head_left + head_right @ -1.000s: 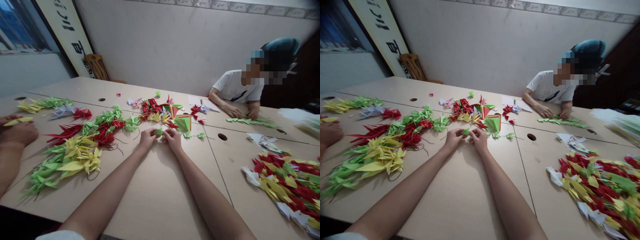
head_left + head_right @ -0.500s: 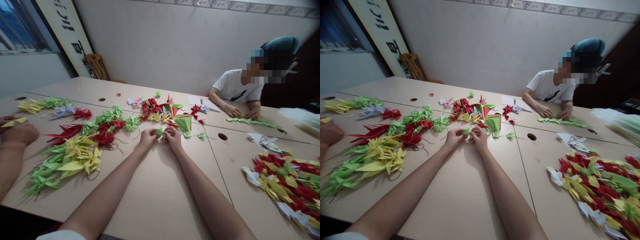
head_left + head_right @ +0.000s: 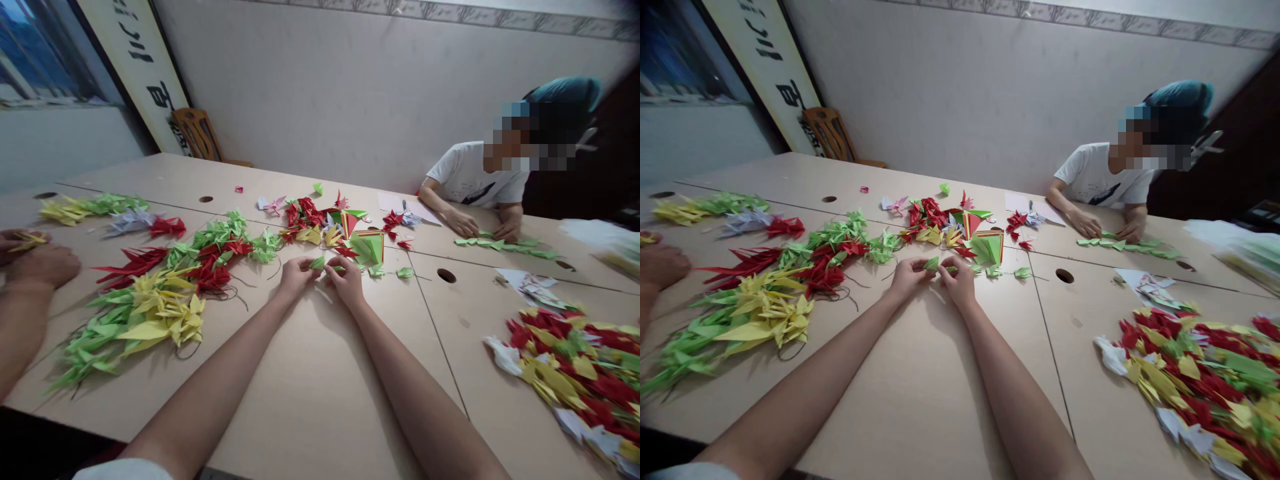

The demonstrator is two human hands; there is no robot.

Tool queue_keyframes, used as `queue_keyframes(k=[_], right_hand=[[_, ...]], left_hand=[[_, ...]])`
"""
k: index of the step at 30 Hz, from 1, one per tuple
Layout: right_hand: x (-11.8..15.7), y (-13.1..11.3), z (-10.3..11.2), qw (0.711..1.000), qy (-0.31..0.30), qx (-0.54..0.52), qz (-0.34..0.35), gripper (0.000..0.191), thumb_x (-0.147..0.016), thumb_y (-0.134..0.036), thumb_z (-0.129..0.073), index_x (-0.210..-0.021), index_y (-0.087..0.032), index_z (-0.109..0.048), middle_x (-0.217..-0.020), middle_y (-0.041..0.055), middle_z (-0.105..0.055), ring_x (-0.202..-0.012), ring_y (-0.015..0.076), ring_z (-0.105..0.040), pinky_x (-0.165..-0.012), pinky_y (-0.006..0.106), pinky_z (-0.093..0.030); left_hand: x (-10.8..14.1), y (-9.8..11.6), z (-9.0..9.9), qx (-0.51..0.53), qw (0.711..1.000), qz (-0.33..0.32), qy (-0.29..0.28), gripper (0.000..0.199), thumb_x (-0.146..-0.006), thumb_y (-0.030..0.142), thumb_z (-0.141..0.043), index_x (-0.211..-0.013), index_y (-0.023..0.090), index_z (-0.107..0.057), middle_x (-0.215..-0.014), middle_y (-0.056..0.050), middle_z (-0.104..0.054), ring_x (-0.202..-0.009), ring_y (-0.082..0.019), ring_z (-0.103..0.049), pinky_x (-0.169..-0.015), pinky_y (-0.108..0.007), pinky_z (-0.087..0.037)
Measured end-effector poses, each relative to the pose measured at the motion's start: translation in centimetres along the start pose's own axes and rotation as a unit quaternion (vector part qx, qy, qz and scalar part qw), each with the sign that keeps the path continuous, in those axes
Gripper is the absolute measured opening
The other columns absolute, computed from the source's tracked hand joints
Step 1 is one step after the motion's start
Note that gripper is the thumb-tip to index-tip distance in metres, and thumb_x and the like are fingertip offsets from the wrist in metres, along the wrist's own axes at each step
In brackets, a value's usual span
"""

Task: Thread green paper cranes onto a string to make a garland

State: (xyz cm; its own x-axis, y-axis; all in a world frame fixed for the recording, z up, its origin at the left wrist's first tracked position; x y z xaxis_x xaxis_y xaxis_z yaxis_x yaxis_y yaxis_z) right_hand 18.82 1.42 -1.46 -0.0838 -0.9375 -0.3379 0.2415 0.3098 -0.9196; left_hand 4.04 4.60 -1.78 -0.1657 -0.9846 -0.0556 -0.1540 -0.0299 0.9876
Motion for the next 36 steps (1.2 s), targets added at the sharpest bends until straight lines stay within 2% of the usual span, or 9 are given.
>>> queue_keyframes(k=[5,8,11,18,23,30,36], right_hand=[[-0.12,0.47,-0.01,1.000,-0.001,-0.001,0.003,0.018,-0.079,-0.037,-0.062,-0.083,-0.019,-0.060,-0.075,0.0021,-0.066,-0.057,0.0177,-0.067,-0.052,0.026,-0.050],[-0.27,0.64,-0.05,1.000,0.004,0.008,0.010,0.018,-0.078,-0.035,-0.061,-0.086,-0.019,-0.063,-0.080,0.0034,-0.068,-0.057,0.0164,-0.065,-0.053,0.026,-0.049],[-0.38,0.57,-0.03,0.999,0.009,0.029,0.015,0.017,-0.078,-0.034,-0.060,-0.084,-0.019,-0.065,-0.076,0.0035,-0.068,-0.057,0.0161,-0.064,-0.055,0.027,-0.049],[-0.34,0.30,-0.05,1.000,-0.001,0.005,0.010,0.016,-0.078,-0.034,-0.059,-0.080,-0.018,-0.060,-0.075,0.0024,-0.065,-0.056,0.0156,-0.064,-0.052,0.025,-0.047],[-0.30,0.15,-0.20,1.000,-0.008,-0.001,0.014,0.013,-0.078,-0.031,-0.057,-0.077,-0.019,-0.054,-0.072,0.0002,-0.061,-0.054,0.0142,-0.063,-0.051,0.024,-0.046],[-0.38,0.48,-0.04,1.000,-0.007,-0.027,-0.008,0.023,-0.079,-0.036,-0.057,-0.094,-0.019,-0.060,-0.086,0.0041,-0.066,-0.055,0.0146,-0.063,-0.047,0.025,-0.046],[-0.34,0.49,0.01,0.999,0.000,0.031,0.020,0.017,-0.079,-0.035,-0.060,-0.080,-0.018,-0.062,-0.072,0.0031,-0.065,-0.056,0.0157,-0.061,-0.051,0.026,-0.047]], left_hand=[[-0.06,-0.27,0.13,-0.018,1.000,-0.012,-0.003,0.031,-0.052,0.020,-0.077,-0.082,0.012,-0.074,-0.075,-0.006,-0.072,-0.065,-0.016,-0.065,-0.063,-0.026,-0.051],[-0.04,-0.38,0.13,-0.021,1.000,-0.009,-0.003,0.031,-0.053,0.020,-0.077,-0.083,0.012,-0.074,-0.074,-0.006,-0.072,-0.064,-0.016,-0.065,-0.060,-0.025,-0.050],[0.01,-0.32,0.08,-0.013,1.000,-0.001,-0.007,0.032,-0.053,0.021,-0.077,-0.083,0.011,-0.074,-0.073,-0.007,-0.072,-0.063,-0.016,-0.064,-0.059,-0.025,-0.049],[-0.11,-0.41,0.11,-0.011,1.000,-0.005,-0.010,0.033,-0.051,0.021,-0.080,-0.082,0.011,-0.074,-0.075,-0.007,-0.073,-0.063,-0.016,-0.065,-0.062,-0.027,-0.051],[-0.09,-0.49,0.05,-0.005,1.000,0.008,-0.002,0.034,-0.050,0.021,-0.080,-0.082,0.011,-0.074,-0.073,-0.007,-0.072,-0.063,-0.017,-0.065,-0.059,-0.026,-0.050],[0.04,-0.21,-0.10,0.011,1.000,0.011,0.006,0.032,-0.051,0.020,-0.078,-0.081,0.011,-0.074,-0.072,-0.006,-0.072,-0.062,-0.016,-0.065,-0.061,-0.027,-0.051],[-0.02,-0.17,-0.06,0.005,1.000,0.002,-0.002,0.031,-0.050,0.019,-0.080,-0.080,0.012,-0.074,-0.073,-0.006,-0.072,-0.063,-0.016,-0.065,-0.062,-0.027,-0.051]])
Point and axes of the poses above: each hand's wrist, its own x-axis away from the middle knuckle, its own z-axis out of the back of the hand, y = z × x, the point moved 1 cm from there along -x, towards the middle knuckle
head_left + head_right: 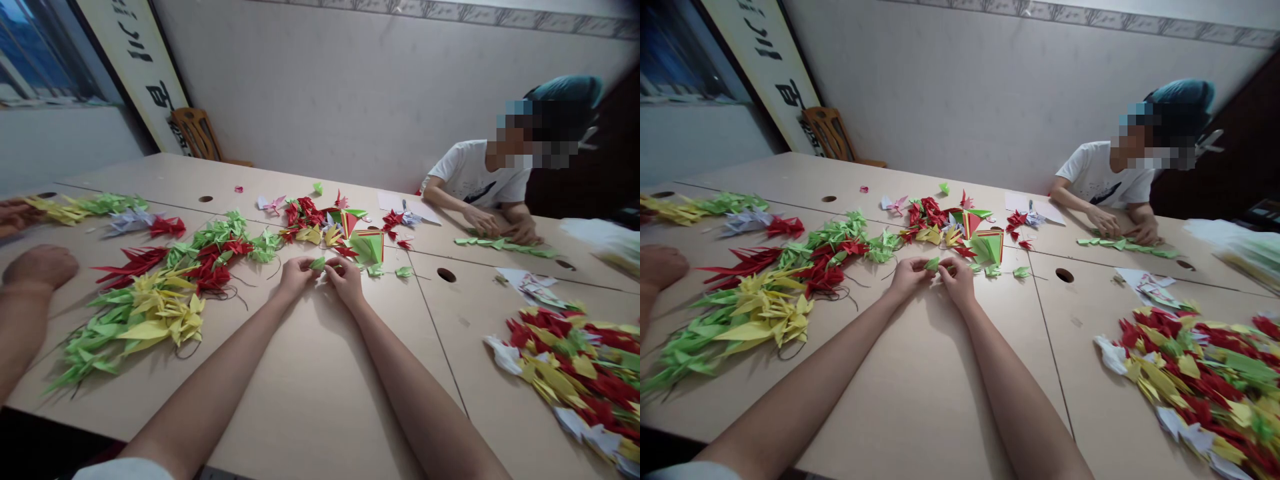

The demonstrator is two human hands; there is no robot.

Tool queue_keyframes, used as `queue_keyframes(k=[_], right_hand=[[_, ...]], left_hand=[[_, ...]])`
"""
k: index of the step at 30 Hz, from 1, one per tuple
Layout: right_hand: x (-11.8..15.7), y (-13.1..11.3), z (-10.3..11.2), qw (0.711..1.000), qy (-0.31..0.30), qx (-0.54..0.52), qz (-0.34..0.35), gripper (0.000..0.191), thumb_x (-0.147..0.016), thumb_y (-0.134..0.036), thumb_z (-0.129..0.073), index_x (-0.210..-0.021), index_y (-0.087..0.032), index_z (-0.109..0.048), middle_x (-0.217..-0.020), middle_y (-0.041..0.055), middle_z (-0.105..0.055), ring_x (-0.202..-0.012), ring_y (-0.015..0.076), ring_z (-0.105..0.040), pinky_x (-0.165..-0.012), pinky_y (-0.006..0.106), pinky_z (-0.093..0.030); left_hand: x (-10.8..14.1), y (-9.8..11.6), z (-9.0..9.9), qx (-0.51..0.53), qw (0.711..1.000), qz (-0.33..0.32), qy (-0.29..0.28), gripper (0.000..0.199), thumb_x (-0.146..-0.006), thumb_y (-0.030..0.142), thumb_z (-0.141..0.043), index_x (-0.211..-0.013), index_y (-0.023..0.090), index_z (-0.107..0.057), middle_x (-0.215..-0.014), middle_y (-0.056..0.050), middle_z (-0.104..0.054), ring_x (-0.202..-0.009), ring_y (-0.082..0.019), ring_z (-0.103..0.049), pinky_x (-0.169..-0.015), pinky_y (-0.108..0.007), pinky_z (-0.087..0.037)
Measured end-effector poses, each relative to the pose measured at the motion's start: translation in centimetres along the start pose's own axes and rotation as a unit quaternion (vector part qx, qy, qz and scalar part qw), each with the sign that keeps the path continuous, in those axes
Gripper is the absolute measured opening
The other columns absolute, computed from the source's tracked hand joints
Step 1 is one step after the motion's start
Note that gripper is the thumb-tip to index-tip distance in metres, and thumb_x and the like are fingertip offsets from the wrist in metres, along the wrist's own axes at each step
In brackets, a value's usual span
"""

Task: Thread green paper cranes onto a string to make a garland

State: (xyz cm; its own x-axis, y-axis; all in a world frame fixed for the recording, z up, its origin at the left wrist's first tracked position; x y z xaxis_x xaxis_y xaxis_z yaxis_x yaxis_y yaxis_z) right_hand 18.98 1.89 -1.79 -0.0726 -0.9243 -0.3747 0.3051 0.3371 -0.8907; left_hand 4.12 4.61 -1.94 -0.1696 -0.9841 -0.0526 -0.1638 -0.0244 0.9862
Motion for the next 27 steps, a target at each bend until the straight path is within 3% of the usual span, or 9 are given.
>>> queue_keyframes(k=[5,8,11,15,19,24,27], right_hand=[[-0.2,-0.1,-0.2,1.000,0.009,0.013,0.022,0.016,-0.080,-0.032,-0.055,-0.074,-0.018,-0.057,-0.072,0.0020,-0.061,-0.054,0.0133,-0.059,-0.054,0.026,-0.046],[-0.1,-0.2,-0.1,0.999,0.021,0.018,0.021,0.016,-0.082,-0.030,-0.051,-0.082,-0.018,-0.061,-0.079,0.0030,-0.063,-0.055,0.0123,-0.057,-0.055,0.026,-0.046],[0.0,-0.4,0.3,0.995,0.081,0.053,0.021,0.023,-0.083,-0.027,-0.047,-0.096,-0.018,-0.065,-0.086,0.0049,-0.065,-0.059,0.0133,-0.055,-0.059,0.027,-0.047],[0.0,-0.4,0.9,0.972,0.181,0.141,0.045,0.028,-0.077,-0.015,-0.044,-0.093,-0.015,-0.067,-0.087,0.0081,-0.062,-0.071,0.0170,-0.056,-0.067,0.030,-0.048],[-0.2,0.2,0.6,0.978,0.125,0.162,0.036,0.040,-0.070,-0.013,-0.045,-0.104,-0.014,-0.066,-0.102,0.0118,-0.061,-0.078,0.0187,-0.057,-0.069,0.031,-0.049],[0.1,0.0,0.0,0.976,0.043,0.208,0.043,0.044,-0.079,-0.021,-0.054,-0.122,-0.019,-0.062,-0.106,0.0097,-0.065,-0.094,0.0239,-0.056,-0.085,0.037,-0.046],[0.2,0.0,0.0,0.969,0.031,0.244,0.039,0.027,-0.089,-0.029,-0.050,-0.108,-0.022,-0.068,-0.102,0.0086,-0.064,-0.102,0.0252,-0.053,-0.089,0.037,-0.043]], left_hand=[[0.0,-0.1,0.0,0.004,1.000,0.013,-0.004,0.035,-0.048,0.021,-0.082,-0.080,0.011,-0.074,-0.072,-0.007,-0.072,-0.062,-0.016,-0.064,-0.062,-0.027,-0.051],[0.1,0.0,-0.1,0.027,0.999,0.027,0.002,0.037,-0.048,0.025,-0.084,-0.081,0.011,-0.074,-0.073,-0.007,-0.072,-0.062,-0.016,-0.064,-0.062,-0.028,-0.051],[0.1,0.2,-0.2,0.055,0.998,0.028,0.020,0.038,-0.046,0.027,-0.085,-0.078,0.011,-0.073,-0.073,-0.006,-0.072,-0.061,-0.014,-0.063,-0.063,-0.028,-0.052],[0.3,0.4,-0.3,0.026,0.998,0.023,0.045,0.034,-0.047,0.027,-0.084,-0.075,0.012,-0.072,-0.067,-0.004,-0.070,-0.058,-0.013,-0.061,-0.059,-0.025,-0.049],[0.4,0.5,-0.2,0.014,0.998,0.025,0.047,0.032,-0.049,0.028,-0.083,-0.074,0.012,-0.072,-0.065,-0.004,-0.068,-0.056,-0.013,-0.060,-0.056,-0.025,-0.048],[0.2,0.4,-0.2,0.024,0.999,0.021,0.036,0.034,-0.048,0.030,-0.083,-0.073,0.012,-0.071,-0.065,-0.003,-0.068,-0.055,-0.013,-0.060,-0.055,-0.024,-0.048],[0.1,0.3,-0.1,0.024,0.998,0.014,0.049,0.034,-0.048,0.031,-0.083,-0.073,0.012,-0.070,-0.066,-0.004,-0.068,-0.057,-0.013,-0.062,-0.054,-0.023,-0.048]])
Point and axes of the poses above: each hand's wrist, its own x-axis away from the middle knuckle, its own z-axis out of the back of the hand, y = z × x, the point moved 1 cm from there along -x, towards the middle knuckle
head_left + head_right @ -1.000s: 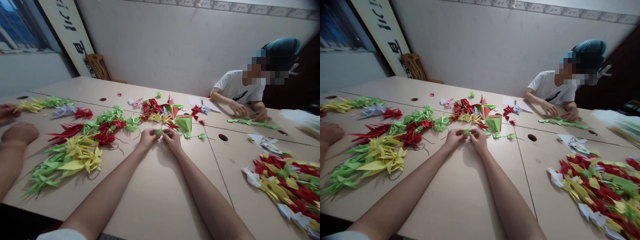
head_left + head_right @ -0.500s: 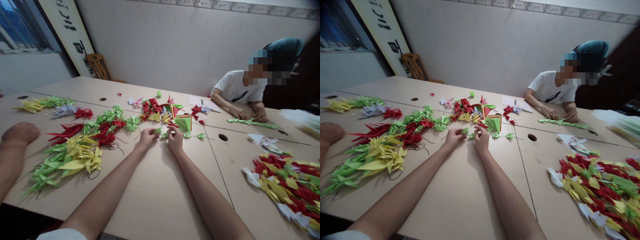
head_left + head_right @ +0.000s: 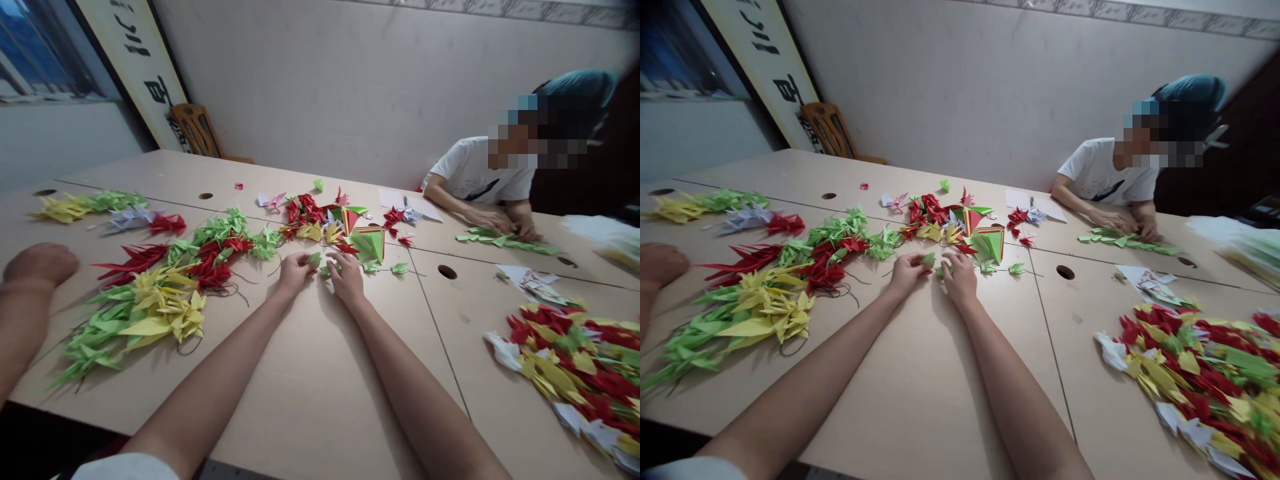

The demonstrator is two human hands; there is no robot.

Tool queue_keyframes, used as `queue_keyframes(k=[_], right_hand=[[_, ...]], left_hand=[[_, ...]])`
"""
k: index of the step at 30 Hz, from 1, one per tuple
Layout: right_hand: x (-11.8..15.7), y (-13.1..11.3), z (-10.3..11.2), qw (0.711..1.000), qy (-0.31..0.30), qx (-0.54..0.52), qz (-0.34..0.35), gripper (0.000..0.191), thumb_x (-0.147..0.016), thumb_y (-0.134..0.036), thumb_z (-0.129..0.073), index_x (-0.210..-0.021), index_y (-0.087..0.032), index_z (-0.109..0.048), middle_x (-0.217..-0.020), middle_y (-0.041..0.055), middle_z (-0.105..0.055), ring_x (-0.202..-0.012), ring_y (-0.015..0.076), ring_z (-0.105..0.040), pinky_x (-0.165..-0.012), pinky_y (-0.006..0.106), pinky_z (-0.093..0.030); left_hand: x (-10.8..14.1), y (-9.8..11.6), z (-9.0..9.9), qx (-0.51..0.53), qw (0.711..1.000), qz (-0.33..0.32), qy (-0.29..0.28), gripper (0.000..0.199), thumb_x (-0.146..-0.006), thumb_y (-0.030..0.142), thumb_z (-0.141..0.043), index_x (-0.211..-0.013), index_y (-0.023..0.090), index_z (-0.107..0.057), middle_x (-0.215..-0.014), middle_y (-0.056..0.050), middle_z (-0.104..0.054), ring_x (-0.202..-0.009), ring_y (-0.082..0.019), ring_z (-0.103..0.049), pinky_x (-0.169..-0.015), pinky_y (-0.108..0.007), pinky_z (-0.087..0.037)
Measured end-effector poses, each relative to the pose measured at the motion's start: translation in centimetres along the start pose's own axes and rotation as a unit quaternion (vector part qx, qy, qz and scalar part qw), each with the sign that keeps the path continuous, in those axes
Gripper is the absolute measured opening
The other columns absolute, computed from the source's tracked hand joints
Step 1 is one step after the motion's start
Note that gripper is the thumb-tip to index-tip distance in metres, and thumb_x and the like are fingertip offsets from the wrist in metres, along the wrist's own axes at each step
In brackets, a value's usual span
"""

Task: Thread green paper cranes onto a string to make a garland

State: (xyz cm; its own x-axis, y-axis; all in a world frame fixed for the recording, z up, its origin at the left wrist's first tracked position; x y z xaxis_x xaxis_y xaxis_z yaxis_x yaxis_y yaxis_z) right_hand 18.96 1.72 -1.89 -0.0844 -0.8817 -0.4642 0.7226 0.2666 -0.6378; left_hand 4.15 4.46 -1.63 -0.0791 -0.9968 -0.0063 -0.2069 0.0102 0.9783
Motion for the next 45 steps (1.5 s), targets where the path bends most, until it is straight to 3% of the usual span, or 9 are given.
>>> queue_keyframes(k=[3,7,12,16,21,25,32,38,45], right_hand=[[-0.1,0.7,-0.3,0.999,0.023,0.029,-0.015,0.026,-0.091,-0.028,-0.046,-0.085,-0.019,-0.070,-0.096,0.0105,-0.062,-0.098,0.0250,-0.052,-0.088,0.038,-0.042],[-0.2,1.9,-0.9,0.998,0.059,0.024,-0.023,0.025,-0.081,-0.011,-0.045,-0.079,-0.017,-0.069,-0.088,0.0106,-0.060,-0.092,0.0245,-0.051,-0.088,0.039,-0.042],[-0.1,1.8,-0.3,0.991,0.089,0.062,-0.080,0.033,-0.073,-0.002,-0.045,-0.088,-0.015,-0.071,-0.102,0.0143,-0.058,-0.102,0.0283,-0.049,-0.092,0.045,-0.041],[0.0,0.1,0.9,0.992,0.114,0.055,-0.004,0.043,-0.076,-0.001,-0.042,-0.106,-0.018,-0.070,-0.117,0.0150,-0.056,-0.111,0.0286,-0.049,-0.098,0.046,-0.040],[0.3,-1.3,0.3,0.995,0.025,-0.028,0.096,0.033,-0.085,-0.014,-0.045,-0.111,-0.018,-0.066,-0.113,0.0127,-0.064,-0.105,0.0241,-0.059,-0.093,0.038,-0.047],[0.1,-0.4,-0.7,0.998,-0.027,-0.033,0.039,0.034,-0.078,-0.024,-0.059,-0.111,-0.016,-0.065,-0.104,0.0129,-0.068,-0.091,0.0239,-0.063,-0.086,0.038,-0.050],[-0.4,0.8,-0.7,0.998,-0.035,-0.043,-0.011,0.009,-0.072,-0.021,-0.058,-0.077,-0.019,-0.066,-0.078,0.0049,-0.068,-0.068,0.0174,-0.059,-0.074,0.032,-0.047],[-0.1,-0.1,-0.3,0.990,-0.074,-0.116,-0.017,0.014,-0.082,-0.027,-0.051,-0.087,-0.022,-0.062,-0.067,-0.0004,-0.064,-0.060,0.0149,-0.056,-0.063,0.025,-0.042],[-0.1,-0.6,0.0,0.990,-0.073,-0.114,-0.029,0.021,-0.080,-0.041,-0.057,-0.082,-0.021,-0.063,-0.051,-0.0060,-0.042,-0.050,0.0118,-0.040,-0.053,0.023,-0.031]], left_hand=[[-0.1,0.0,0.1,-0.012,1.000,0.002,0.027,0.034,-0.049,0.030,-0.083,-0.074,0.012,-0.070,-0.064,-0.003,-0.067,-0.055,-0.013,-0.061,-0.050,-0.021,-0.046],[-0.3,0.0,0.1,-0.025,0.998,-0.008,0.052,0.031,-0.050,0.027,-0.083,-0.074,0.012,-0.070,-0.063,-0.002,-0.067,-0.052,-0.011,-0.060,-0.048,-0.019,-0.045],[-0.3,-0.2,0.2,-0.041,0.997,-0.013,0.069,0.024,-0.055,0.024,-0.079,-0.075,0.012,-0.070,-0.060,-0.002,-0.066,-0.050,-0.010,-0.058,-0.047,-0.018,-0.044],[-0.3,-0.3,0.2,-0.035,0.997,-0.008,0.062,0.027,-0.054,0.024,-0.081,-0.076,0.012,-0.071,-0.062,-0.003,-0.067,-0.051,-0.011,-0.059,-0.048,-0.020,-0.045],[-0.5,-0.5,0.3,-0.014,0.999,-0.010,0.046,0.031,-0.051,0.027,-0.082,-0.075,0.012,-0.070,-0.063,-0.003,-0.067,-0.054,-0.012,-0.061,-0.051,-0.021,-0.047],[-0.7,-0.6,0.5,-0.001,0.999,-0.006,0.035,0.035,-0.050,0.029,-0.084,-0.076,0.012,-0.070,-0.065,-0.003,-0.068,-0.055,-0.012,-0.062,-0.053,-0.022,-0.048],[-0.8,-0.6,0.6,-0.020,0.998,-0.015,0.052,0.037,-0.052,0.032,-0.084,-0.079,0.011,-0.069,-0.065,-0.003,-0.067,-0.056,-0.013,-0.062,-0.053,-0.022,-0.047],[-0.7,-0.7,0.6,-0.036,0.997,-0.027,0.060,0.034,-0.056,0.034,-0.081,-0.079,0.012,-0.070,-0.063,-0.002,-0.066,-0.054,-0.012,-0.061,-0.052,-0.022,-0.046],[-0.8,-0.6,0.7,-0.033,0.997,-0.026,0.058,0.036,-0.055,0.034,-0.081,-0.080,0.011,-0.069,-0.063,-0.002,-0.066,-0.054,-0.012,-0.061,-0.053,-0.022,-0.047]])
Point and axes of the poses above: each hand's wrist, its own x-axis away from the middle knuckle, its own z-axis out of the back of the hand, y = z × x, the point moved 1 cm from there along -x, towards the middle knuckle
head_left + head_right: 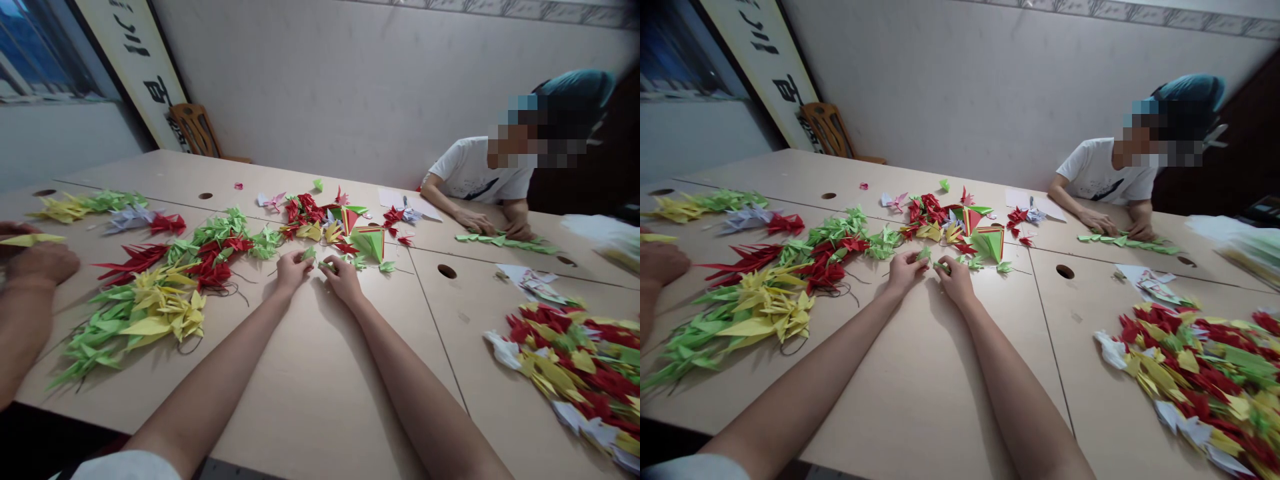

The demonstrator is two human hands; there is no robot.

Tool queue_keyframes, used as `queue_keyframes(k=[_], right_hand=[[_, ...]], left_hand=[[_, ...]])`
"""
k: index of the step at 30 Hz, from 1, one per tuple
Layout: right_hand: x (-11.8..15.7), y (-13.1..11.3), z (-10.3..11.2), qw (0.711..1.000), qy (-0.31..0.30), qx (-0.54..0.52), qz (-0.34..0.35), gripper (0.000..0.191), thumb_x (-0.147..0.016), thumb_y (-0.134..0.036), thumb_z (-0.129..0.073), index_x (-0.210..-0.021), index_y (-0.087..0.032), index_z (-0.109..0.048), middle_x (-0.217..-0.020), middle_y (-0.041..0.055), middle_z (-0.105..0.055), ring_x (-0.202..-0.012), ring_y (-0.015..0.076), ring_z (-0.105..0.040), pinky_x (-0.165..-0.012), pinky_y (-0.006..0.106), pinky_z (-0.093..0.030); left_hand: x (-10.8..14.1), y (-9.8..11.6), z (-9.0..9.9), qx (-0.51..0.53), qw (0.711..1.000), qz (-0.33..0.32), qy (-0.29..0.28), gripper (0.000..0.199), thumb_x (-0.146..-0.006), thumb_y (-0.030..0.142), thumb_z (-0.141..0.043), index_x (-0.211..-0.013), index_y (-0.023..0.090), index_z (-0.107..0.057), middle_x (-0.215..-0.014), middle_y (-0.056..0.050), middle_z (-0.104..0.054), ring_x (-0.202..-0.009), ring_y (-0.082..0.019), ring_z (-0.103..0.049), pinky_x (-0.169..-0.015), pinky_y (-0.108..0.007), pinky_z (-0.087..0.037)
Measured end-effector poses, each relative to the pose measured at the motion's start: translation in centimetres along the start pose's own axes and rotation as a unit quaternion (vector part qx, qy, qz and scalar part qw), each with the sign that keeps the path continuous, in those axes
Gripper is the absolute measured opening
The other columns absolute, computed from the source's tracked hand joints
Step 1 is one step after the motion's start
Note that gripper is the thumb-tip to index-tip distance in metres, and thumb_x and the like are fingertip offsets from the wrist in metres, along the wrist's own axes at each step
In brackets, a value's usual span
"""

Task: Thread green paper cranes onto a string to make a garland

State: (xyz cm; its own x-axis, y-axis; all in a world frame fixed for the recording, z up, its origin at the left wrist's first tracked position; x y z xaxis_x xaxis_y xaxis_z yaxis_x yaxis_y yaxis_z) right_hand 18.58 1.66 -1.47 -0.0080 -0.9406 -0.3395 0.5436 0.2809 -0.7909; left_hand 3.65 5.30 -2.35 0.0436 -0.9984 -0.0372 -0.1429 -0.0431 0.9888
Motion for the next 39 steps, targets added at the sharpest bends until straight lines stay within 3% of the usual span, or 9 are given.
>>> queue_keyframes(k=[3,9,14,19,23,32,39], right_hand=[[-0.1,0.0,0.2,0.999,0.010,-0.028,-0.017,0.023,-0.076,-0.043,-0.061,-0.078,-0.020,-0.063,-0.049,-0.0064,-0.039,-0.049,0.0113,-0.038,-0.051,0.023,-0.030],[-0.3,0.6,0.4,0.993,0.024,-0.099,-0.056,0.014,-0.071,-0.033,-0.058,-0.074,-0.020,-0.059,-0.052,-0.0040,-0.052,-0.047,0.0125,-0.047,-0.051,0.024,-0.036],[-0.5,1.1,0.3,0.983,0.020,-0.158,-0.095,0.019,-0.070,-0.038,-0.059,-0.075,-0.020,-0.057,-0.047,-0.0049,-0.051,-0.040,0.0123,-0.045,-0.046,0.024,-0.034],[-0.7,1.2,0.3,0.985,0.018,-0.154,-0.070,0.027,-0.068,-0.043,-0.064,-0.078,-0.018,-0.064,-0.045,-0.0074,-0.040,-0.043,0.0100,-0.036,-0.047,0.024,-0.028],[-0.5,0.8,0.3,0.991,0.028,-0.124,-0.051,0.021,-0.067,-0.038,-0.062,-0.076,-0.018,-0.065,-0.046,-0.0082,-0.033,-0.047,0.0094,-0.031,-0.051,0.023,-0.028],[0.0,0.0,0.4,0.996,0.073,-0.052,0.003,0.013,-0.070,-0.029,-0.055,-0.074,-0.018,-0.061,-0.049,-0.0076,-0.036,-0.049,0.0098,-0.035,-0.055,0.023,-0.031],[0.0,0.0,0.4,0.998,0.030,-0.036,0.028,0.010,-0.067,-0.024,-0.053,-0.071,-0.019,-0.061,-0.049,-0.0071,-0.034,-0.050,0.0106,-0.034,-0.055,0.023,-0.030]], left_hand=[[0.0,0.1,0.0,0.009,1.000,0.007,-0.001,0.038,-0.054,0.035,-0.082,-0.081,0.011,-0.070,-0.064,-0.003,-0.066,-0.055,-0.013,-0.062,-0.053,-0.023,-0.047],[-0.1,0.1,0.0,0.010,1.000,0.010,0.003,0.034,-0.056,0.034,-0.081,-0.079,0.011,-0.070,-0.063,-0.003,-0.066,-0.054,-0.012,-0.062,-0.052,-0.022,-0.048],[-0.2,-0.1,0.1,0.006,1.000,0.017,0.018,0.032,-0.058,0.031,-0.077,-0.081,0.010,-0.070,-0.064,-0.003,-0.067,-0.054,-0.013,-0.063,-0.050,-0.021,-0.048],[-0.2,-0.2,0.0,0.010,1.000,0.006,0.005,0.032,-0.058,0.031,-0.077,-0.081,0.010,-0.071,-0.064,-0.004,-0.068,-0.054,-0.012,-0.062,-0.051,-0.021,-0.047],[-0.1,-0.2,-0.1,0.017,1.000,0.010,-0.003,0.033,-0.056,0.031,-0.078,-0.081,0.010,-0.071,-0.064,-0.004,-0.068,-0.053,-0.012,-0.061,-0.051,-0.021,-0.046],[-0.2,0.1,0.0,0.025,0.999,0.025,0.014,0.036,-0.053,0.031,-0.081,-0.080,0.009,-0.072,-0.063,-0.004,-0.067,-0.053,-0.012,-0.062,-0.051,-0.021,-0.048],[0.0,0.1,0.0,0.014,1.000,0.017,0.008,0.036,-0.056,0.028,-0.077,-0.087,0.009,-0.073,-0.063,-0.003,-0.067,-0.052,-0.011,-0.060,-0.051,-0.022,-0.047]])
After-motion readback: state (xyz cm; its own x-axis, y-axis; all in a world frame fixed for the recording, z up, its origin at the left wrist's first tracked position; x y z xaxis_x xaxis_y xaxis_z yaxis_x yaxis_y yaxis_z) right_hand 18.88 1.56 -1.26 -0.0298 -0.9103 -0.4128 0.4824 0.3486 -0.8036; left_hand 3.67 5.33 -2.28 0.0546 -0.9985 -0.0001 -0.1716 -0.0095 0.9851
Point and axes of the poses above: each hand's wrist, its own x-axis away from the middle knuckle, its own z-axis out of the back of the hand, y = z × x, the point moved 1 cm from there along -x, towards the middle knuckle
